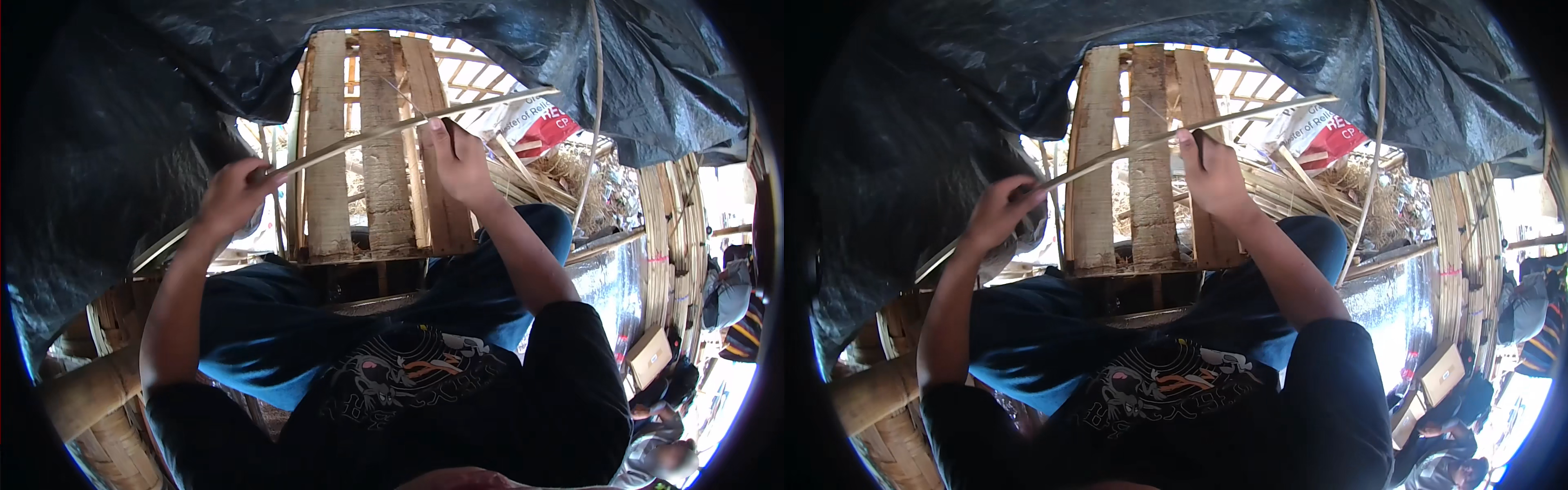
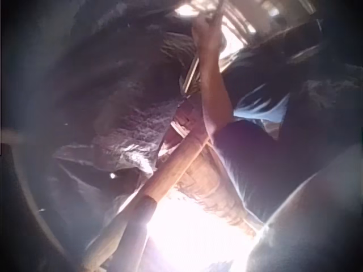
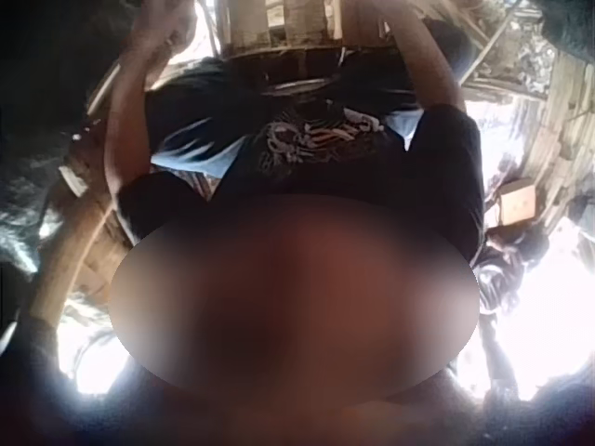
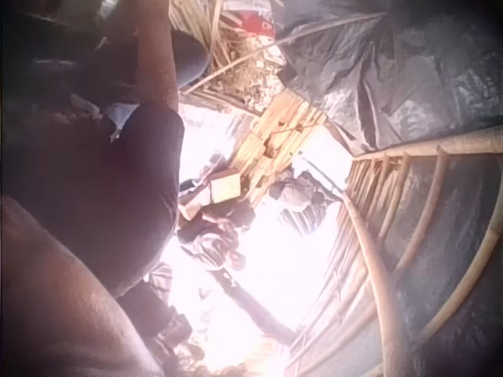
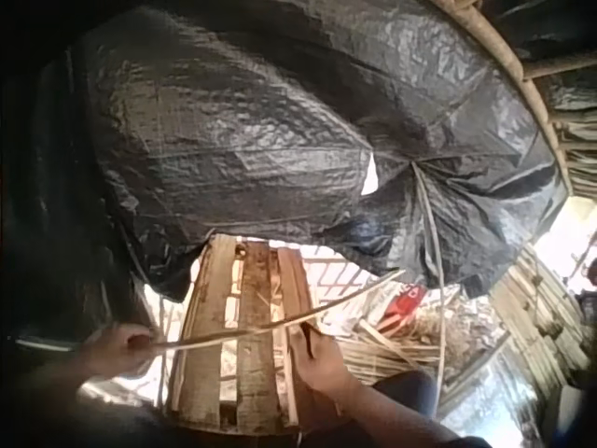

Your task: Shaving a thin strip of bamboo using a knife while sitting over a wooden pallet.

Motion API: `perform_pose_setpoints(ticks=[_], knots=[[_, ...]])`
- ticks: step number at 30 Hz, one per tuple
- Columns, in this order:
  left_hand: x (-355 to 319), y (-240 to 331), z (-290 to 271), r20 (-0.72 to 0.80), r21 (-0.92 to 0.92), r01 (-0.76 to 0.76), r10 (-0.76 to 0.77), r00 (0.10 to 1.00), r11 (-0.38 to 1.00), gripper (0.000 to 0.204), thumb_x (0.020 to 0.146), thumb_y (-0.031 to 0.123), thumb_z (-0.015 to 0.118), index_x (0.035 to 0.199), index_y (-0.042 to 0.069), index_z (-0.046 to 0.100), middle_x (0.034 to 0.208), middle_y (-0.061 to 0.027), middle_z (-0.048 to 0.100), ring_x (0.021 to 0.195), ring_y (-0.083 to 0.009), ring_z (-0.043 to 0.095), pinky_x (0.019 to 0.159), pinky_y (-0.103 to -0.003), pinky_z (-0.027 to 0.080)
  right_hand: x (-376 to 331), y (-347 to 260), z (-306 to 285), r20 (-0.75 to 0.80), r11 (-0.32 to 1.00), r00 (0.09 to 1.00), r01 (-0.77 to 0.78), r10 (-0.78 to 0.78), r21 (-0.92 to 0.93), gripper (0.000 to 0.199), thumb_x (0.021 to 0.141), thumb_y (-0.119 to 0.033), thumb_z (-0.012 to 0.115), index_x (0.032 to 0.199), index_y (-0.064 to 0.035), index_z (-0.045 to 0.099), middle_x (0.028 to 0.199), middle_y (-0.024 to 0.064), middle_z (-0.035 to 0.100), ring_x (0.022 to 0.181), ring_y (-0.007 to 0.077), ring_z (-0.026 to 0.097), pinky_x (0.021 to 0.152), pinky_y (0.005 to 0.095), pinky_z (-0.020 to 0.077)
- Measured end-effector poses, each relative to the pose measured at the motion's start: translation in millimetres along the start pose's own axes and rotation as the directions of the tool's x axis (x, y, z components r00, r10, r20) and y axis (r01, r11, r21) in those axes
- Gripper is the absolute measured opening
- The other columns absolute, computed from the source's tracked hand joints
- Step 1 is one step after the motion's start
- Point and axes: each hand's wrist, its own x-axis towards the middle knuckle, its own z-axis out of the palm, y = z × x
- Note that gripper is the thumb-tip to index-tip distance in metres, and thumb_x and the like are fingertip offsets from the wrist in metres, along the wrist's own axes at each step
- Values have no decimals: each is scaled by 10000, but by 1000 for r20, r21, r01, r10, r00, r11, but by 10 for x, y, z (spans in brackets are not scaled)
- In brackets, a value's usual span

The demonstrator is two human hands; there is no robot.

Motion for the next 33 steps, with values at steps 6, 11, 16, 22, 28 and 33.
perform_pose_setpoints(ticks=[6,11,16,22,28,33], knots=[[69,-82,29,94,114,-23,12,996,993,334,926,332,641,981,3,631,766,-123,620,685,-159,570,653,-311,447,-186,952,405,212,954,976,99,-39,-283,292,998,-236,394,991,14,546,789,215,629,647,378,625,553,483,498],[136,-174,79,253,119,51,-80,964,992,343,966,341,580,901,5,557,746,-62,499,718,-133,457,674,-311,409,-145,950,662,369,946,915,-41,165,-323,395,1013,-298,344,1067,47,529,809,246,642,753,390,651,634,483,533],[220,-252,129,282,200,6,-64,957,980,344,964,304,570,874,-25,520,722,-149,512,670,-193,451,659,-340,415,-323,819,767,533,853,845,250,38,-459,347,989,-223,352,1083,46,549,1042,246,630,756,356,670,622,460,557],[142,-114,109,220,153,35,-69,973,988,371,964,320,567,849,-32,537,717,-151,520,668,-187,475,648,-340,415,-235,672,502,493,959,834,-143,250,-244,370,1001,-251,339,1040,42,562,923,254,646,721,387,656,625,482,545],[226,-13,28,152,195,4,-34,988,981,417,939,333,604,760,-37,534,637,-146,505,596,-183,460,581,-360,401,-284,899,739,429,977,887,-94,168,-189,370,1009,-277,334,1060,33,530,722,233,633,581,414,602,506,523,470],[394,297,-86,88,338,-122,97,991,933,455,903,369,631,708,-31,539,624,-190,539,552,-308,514,558,-402,407,-198,1423,851,97,889,984,175,-148,-422,362,1010,-296,351,1036,17,531,630,193,592,526,374,577,418,498,414]])
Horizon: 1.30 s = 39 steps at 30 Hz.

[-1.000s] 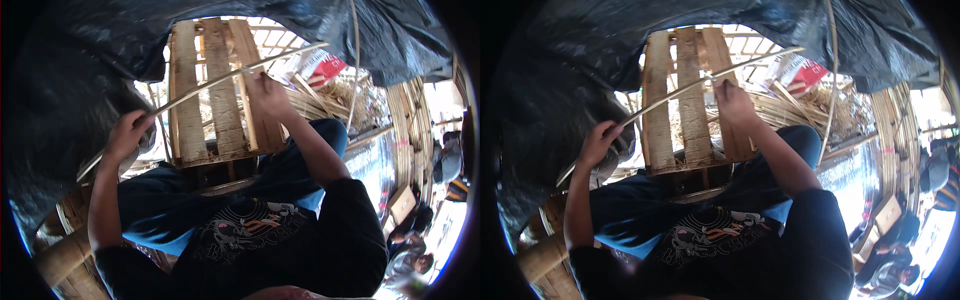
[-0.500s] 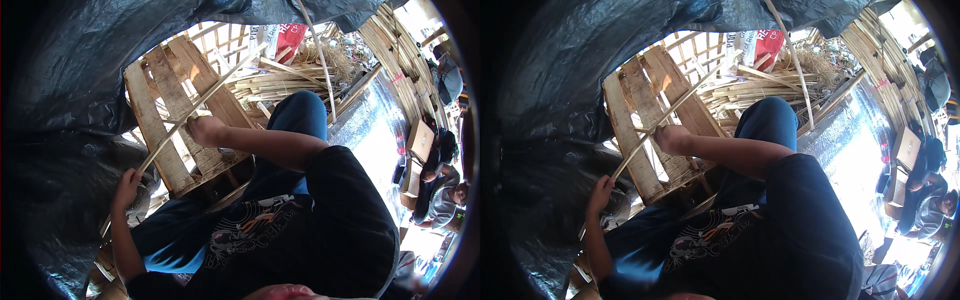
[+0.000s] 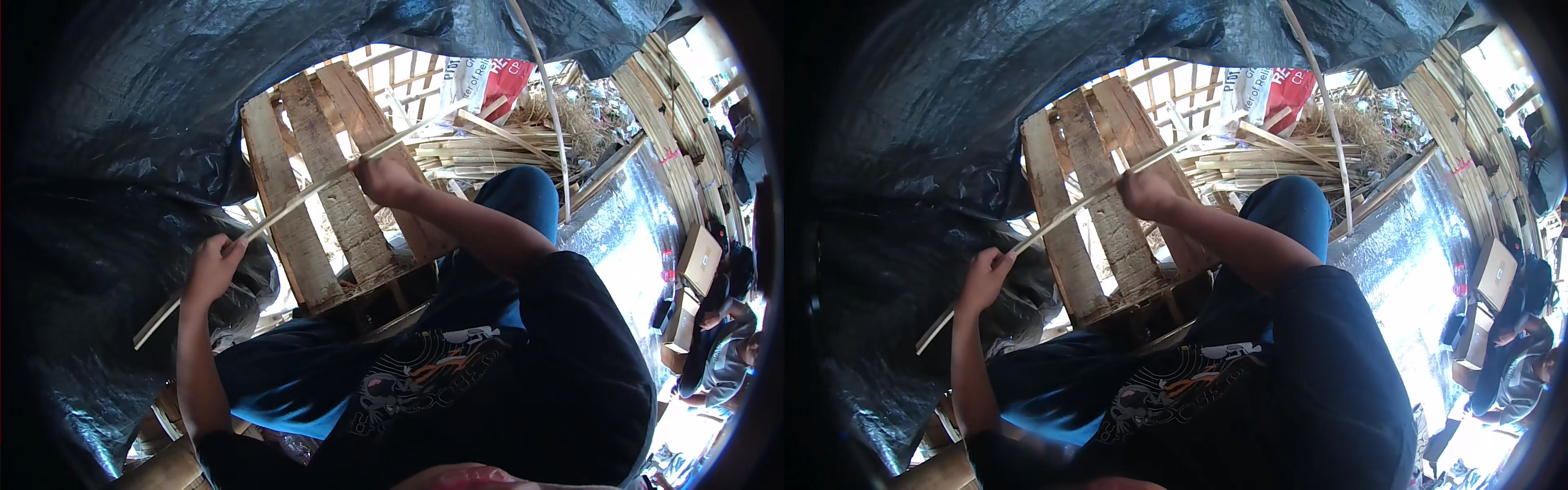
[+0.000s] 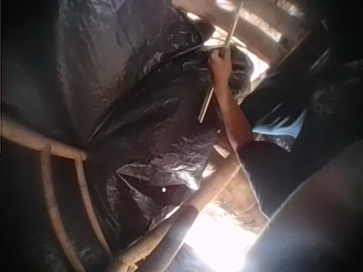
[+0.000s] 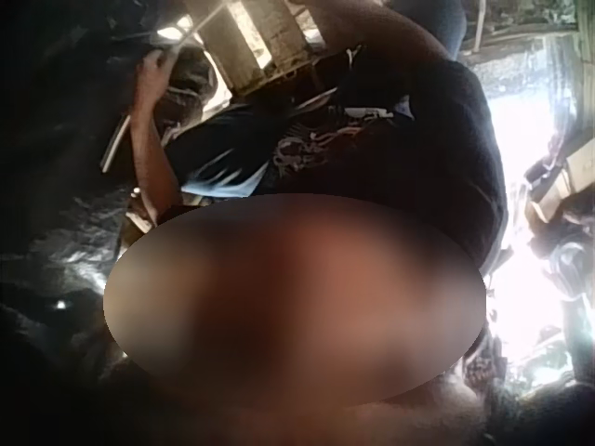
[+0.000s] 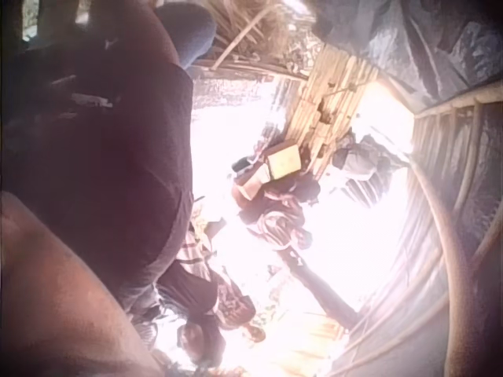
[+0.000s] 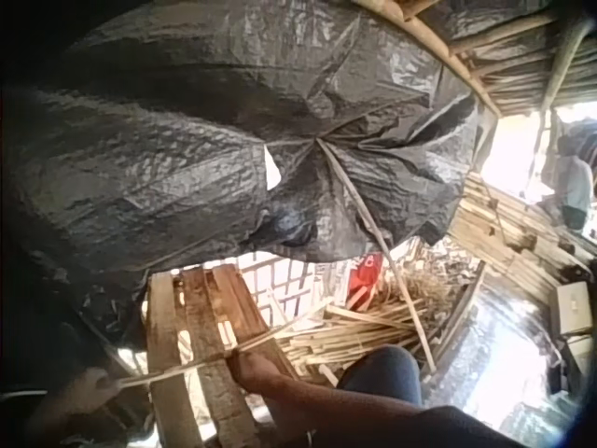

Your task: Shaving a thin strip of bamboo using a knife while sitting over a wooden pallet.

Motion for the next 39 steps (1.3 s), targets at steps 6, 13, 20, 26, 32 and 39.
perform_pose_setpoints(ticks=[6,13,20,26,32,39], knots=[[172,2,96,23,26,63,-63,998,998,446,915,385,595,779,-40,577,737,-232,610,715,-425,593,627,-433,450,-26,-136,-196,-148,973,970,170,-193,-156,405,1022,-324,367,946,33,542,588,205,573,453,388,531,399,483,398],[170,-225,298,99,-69,102,-95,991,992,435,944,369,572,805,-43,555,703,-199,568,673,-290,548,625,-396,433,123,-558,-527,400,952,890,-284,217,115,355,1022,-338,356,1069,-29,524,636,174,626,562,366,622,478,498,463],[175,-234,393,137,-97,73,-60,989,993,411,953,346,581,809,-37,558,655,-151,552,596,-187,492,585,-367,415,-1,168,-75,44,633,898,343,-438,-694,141,904,-172,512,850,-54,566,749,99,572,527,171,471,370,348,403],[140,-275,410,169,-106,112,-93,981,988,448,952,393,568,822,-36,580,699,-178,592,627,-245,558,620,-390,447,8,-315,-394,166,997,983,-69,73,-31,387,1006,-347,411,926,14,523,651,203,622,492,353,615,458,477,503],[119,-395,652,213,-66,148,-131,968,987,452,966,383,546,826,-45,577,720,-209,596,651,-291,578,652,-419,459,129,-516,-527,508,931,793,-361,337,-54,440,1014,-408,361,978,-7,539,735,211,666,649,391,677,555,503,545],[54,-166,545,231,-77,129,-108,967,989,432,969,364,547,851,-51,580,748,-245,609,700,-369,611,663,-434,463,116,-533,-593,550,886,715,-452,432,-108,467,1007,-429,361,995,-35,611,900,220,688,844,425,669,755,517,534]])
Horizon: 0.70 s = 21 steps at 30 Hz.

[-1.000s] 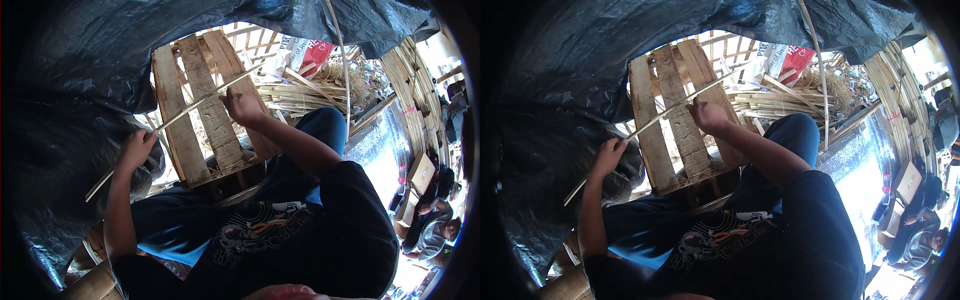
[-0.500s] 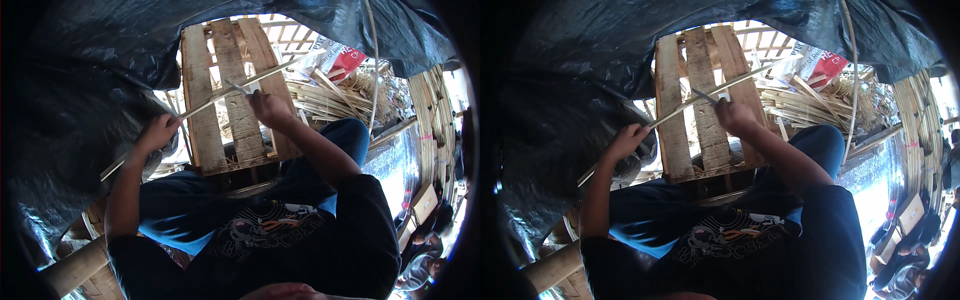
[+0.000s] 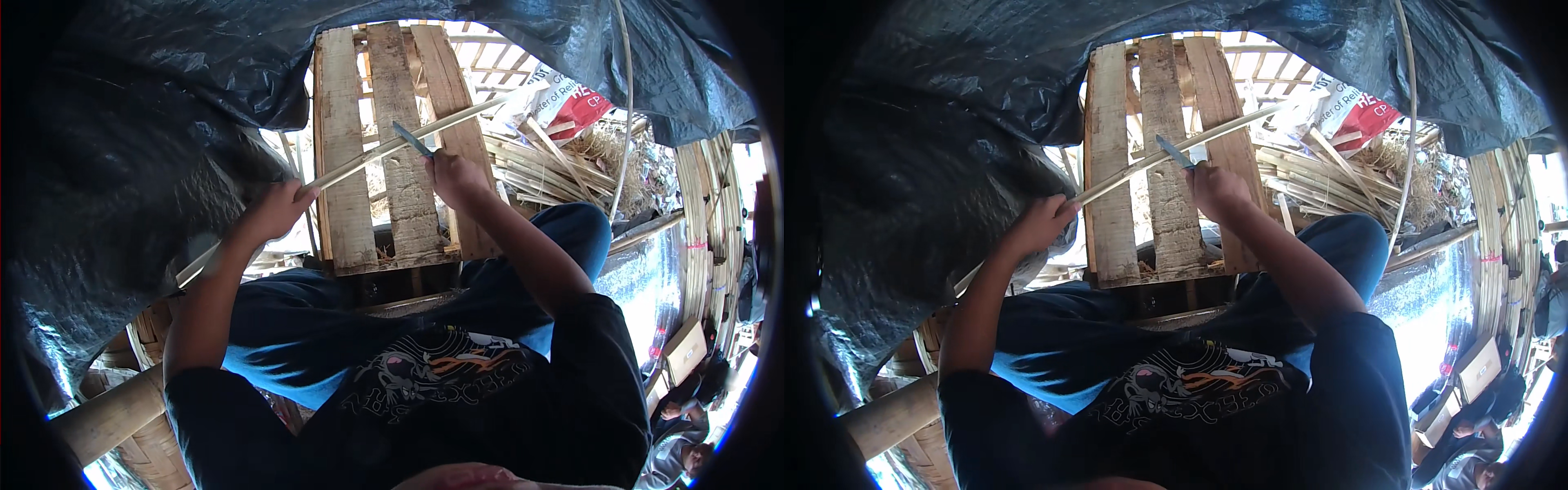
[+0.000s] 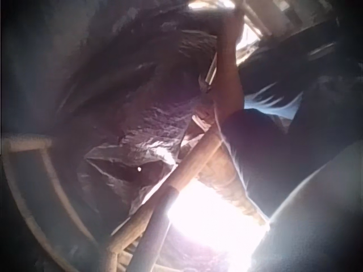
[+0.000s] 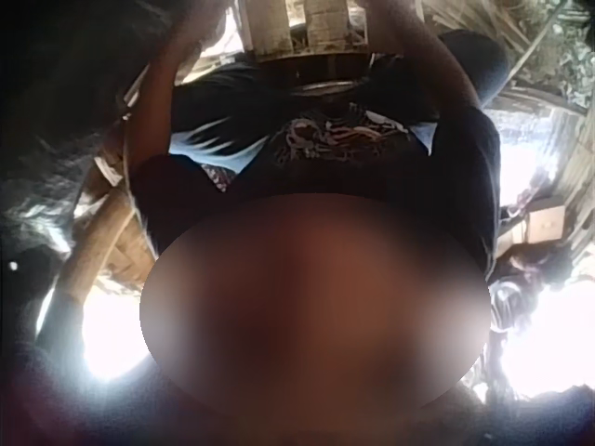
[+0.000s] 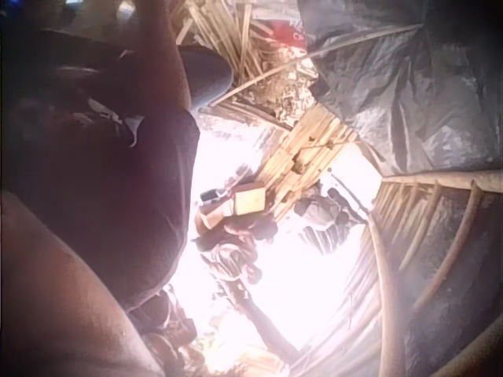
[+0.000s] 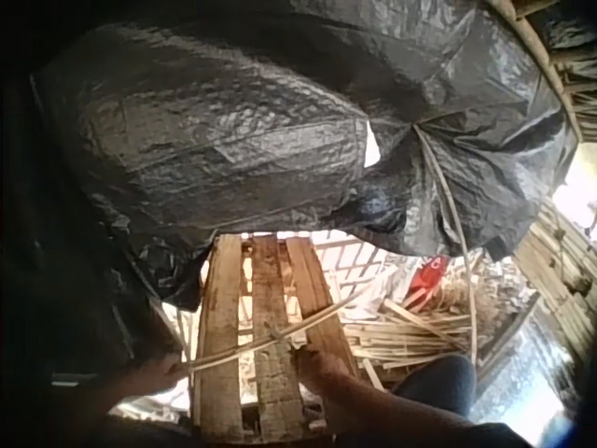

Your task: Shaving a thin strip of bamboo using a knife while sitting over a wooden pallet.

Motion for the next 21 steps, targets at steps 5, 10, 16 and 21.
perform_pose_setpoints(ticks=[5,10,16,21], knots=[[-123,16,51,-51,37,-45,47,998,998,423,971,367,546,856,-38,589,719,-230,613,670,-365,622,640,-439,467,24,95,69,-56,997,996,66,-68,-42,455,1016,-421,364,939,-37,595,788,238,666,764,436,658,701,532,529],[-167,91,71,-45,35,-17,18,999,999,417,975,369,535,836,-20,590,689,-207,617,634,-348,624,614,-445,467,50,162,90,-40,998,998,45,-47,-54,488,1002,-452,382,939,-39,633,800,224,678,782,426,669,723,520,536],[-230,183,72,-104,129,-61,75,992,990,422,979,381,520,833,-9,589,670,-195,615,638,-348,626,612,-447,469,411,824,253,-195,963,959,161,-205,-217,449,998,-412,424,902,-22,625,722,201,671,696,414,669,633,500,553],[-317,96,21,-201,136,-48,75,977,989,433,955,408,545,802,7,604,675,-197,616,647,-359,624,612,-453,464,692,1467,107,0,836,971,207,-240,-509,313,975,-223,413,1021,9,618,846,204,686,794,372,680,722,486,546]])
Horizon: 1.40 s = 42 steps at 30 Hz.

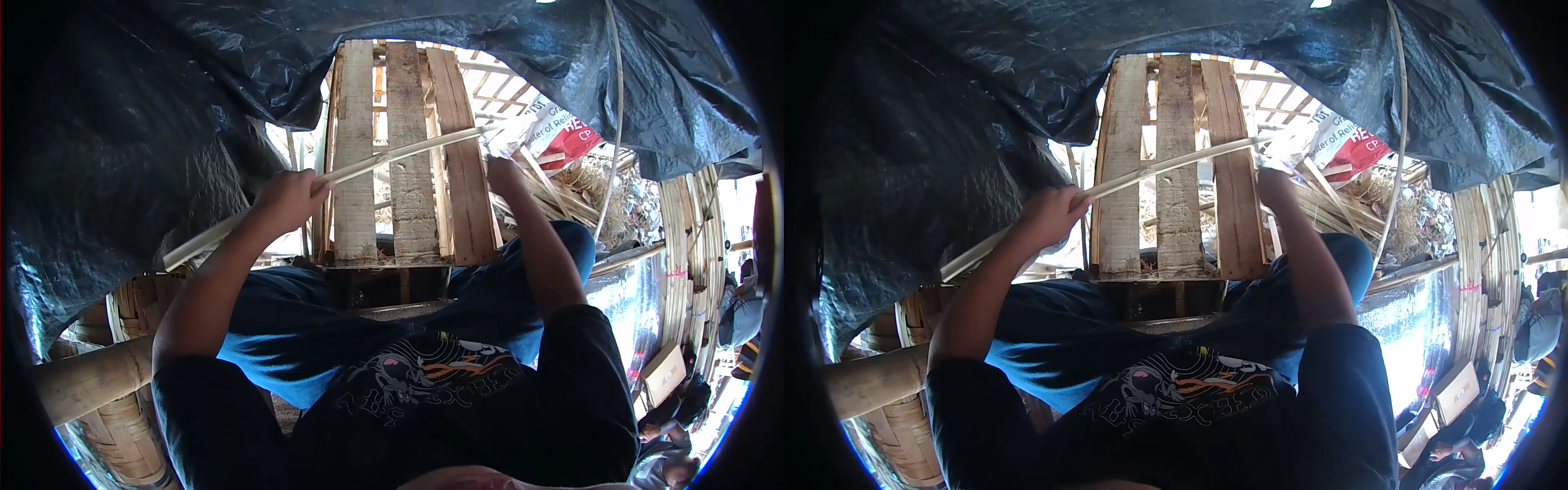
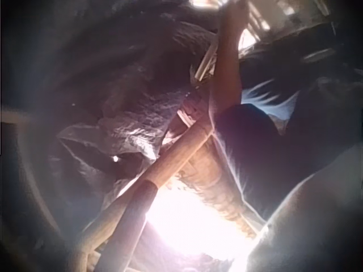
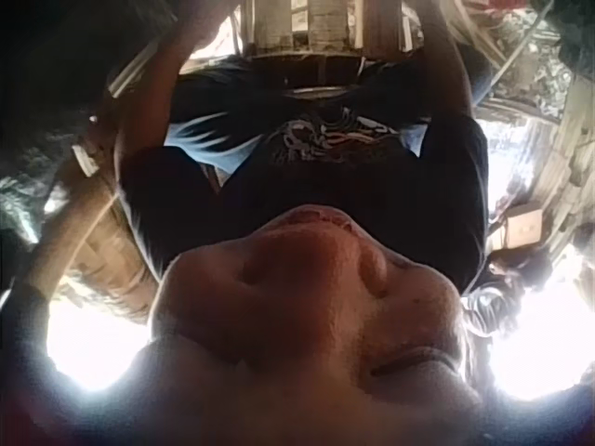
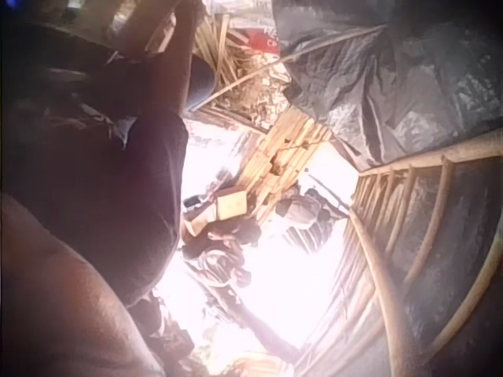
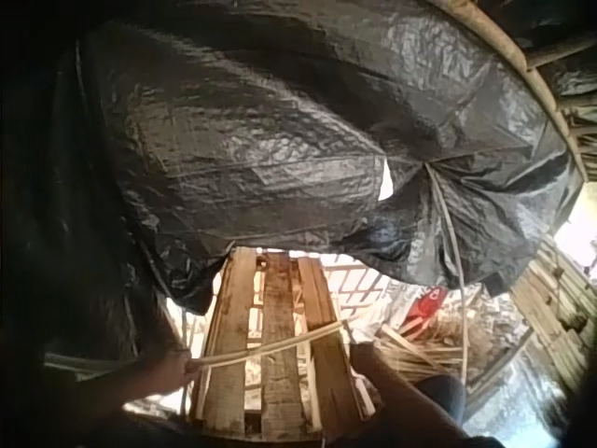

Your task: Shaving a thin strip of bamboo using a knife while sitting over a wooden pallet.

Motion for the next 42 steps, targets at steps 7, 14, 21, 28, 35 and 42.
perform_pose_setpoints(ticks=[7,14,21,28,35,42], knots=[[-95,-499,-237,11,-71,98,-98,995,993,455,921,429,577,783,-3,613,709,-203,625,681,-360,626,624,-446,462,-66,209,-266,-35,977,982,-180,185,112,309,1001,-220,398,1121,-8,588,963,272,655,849,455,637,742,536,510],[-34,-531,-1,122,-210,106,-82,989,972,525,943,462,540,913,-45,673,774,-235,665,763,-355,669,731,-434,502,-351,-877,-829,-619,862,764,428,-184,271,356,972,-331,498,817,-24,590,672,221,610,630,415,619,600,514,494],[-69,-396,48,101,-291,63,-35,994,955,431,932,387,580,904,-36,659,788,-231,661,748,-366,661,699,-422,495,-175,-1023,-620,-349,906,917,-27,190,423,328,952,-288,486,793,-14,574,631,210,623,548,381,626,515,499,502],[-21,-574,301,259,-34,207,-191,947,978,434,898,415,622,994,-6,579,814,-230,633,792,-372,642,692,-424,482,-248,-1169,-965,132,840,978,-207,162,501,435,959,-359,391,914,-26,667,913,210,694,838,343,698,710,490,549],[298,-450,562,220,-273,171,-112,969,947,624,880,434,662,1284,46,389,876,-144,614,780,-255,620,711,-407,481,-203,-1019,-918,130,830,982,-187,139,525,486,949,-413,392,912,-15,669,852,205,692,823,379,685,756,486,545],[652,-388,697,126,-422,-16,76,989,906,650,817,168,736,1303,30,327,763,-104,573,694,-206,597,649,-363,491,-235,-1084,-857,96,818,990,-140,104,559,467,955,-377,387,934,14,642,865,234,681,827,405,674,769,504,535]])
